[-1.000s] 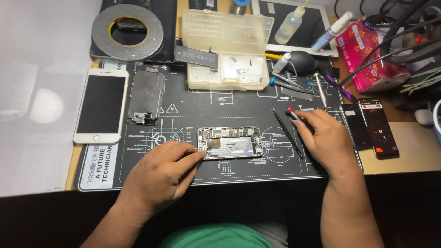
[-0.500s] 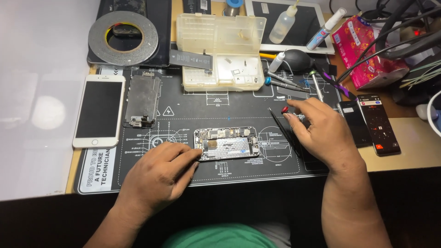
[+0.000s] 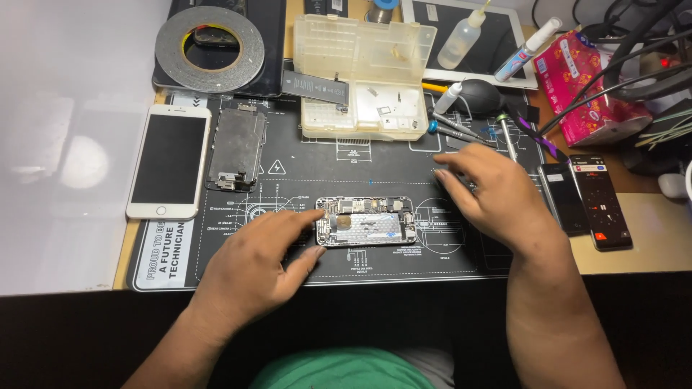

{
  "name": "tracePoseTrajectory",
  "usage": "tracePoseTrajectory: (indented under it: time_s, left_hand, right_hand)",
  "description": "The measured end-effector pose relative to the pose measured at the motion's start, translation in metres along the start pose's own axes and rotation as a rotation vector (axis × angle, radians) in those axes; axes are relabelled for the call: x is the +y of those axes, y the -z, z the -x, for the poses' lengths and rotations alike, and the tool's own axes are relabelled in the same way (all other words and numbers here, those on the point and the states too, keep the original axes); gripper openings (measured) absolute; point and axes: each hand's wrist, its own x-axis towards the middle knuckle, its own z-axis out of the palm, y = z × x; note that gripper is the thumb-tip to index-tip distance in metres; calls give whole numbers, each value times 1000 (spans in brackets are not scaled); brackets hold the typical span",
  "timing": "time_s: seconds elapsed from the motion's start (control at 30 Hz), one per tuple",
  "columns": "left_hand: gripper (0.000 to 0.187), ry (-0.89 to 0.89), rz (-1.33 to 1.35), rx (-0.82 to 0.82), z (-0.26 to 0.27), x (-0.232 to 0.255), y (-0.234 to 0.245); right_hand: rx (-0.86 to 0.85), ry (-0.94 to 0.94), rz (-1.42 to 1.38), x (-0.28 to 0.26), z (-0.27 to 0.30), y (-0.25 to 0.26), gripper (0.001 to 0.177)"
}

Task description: The person uses a screwdriver to remove screws from a disassembled smartphone motherboard placed on a work mat. They then use tweezers to handle small components and connectors on the board, occasionally picking up screws from a nearby parts tray.

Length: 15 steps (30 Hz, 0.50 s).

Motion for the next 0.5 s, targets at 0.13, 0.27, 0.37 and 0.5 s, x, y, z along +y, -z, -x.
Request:
tracePoseTrajectory:
  time_s: [0.13, 0.27, 0.37, 0.5]
  left_hand:
    - [40, 121, 11, 38, -18, 2, -5]
    - [36, 122, -245, 10, -35, 3, -21]
    - [36, 122, -278, 17, -42, -4, -34]
    - [32, 176, -168, -42, -41, -8, -32]
  right_hand:
    - [-26, 49, -49, 1, -48, 5, 13]
    - [-61, 117, 70, 6, -95, -3, 13]
    - [-151, 61, 169, 3, -115, -11, 10]
    - [-246, 15, 221, -5, -127, -19, 8]
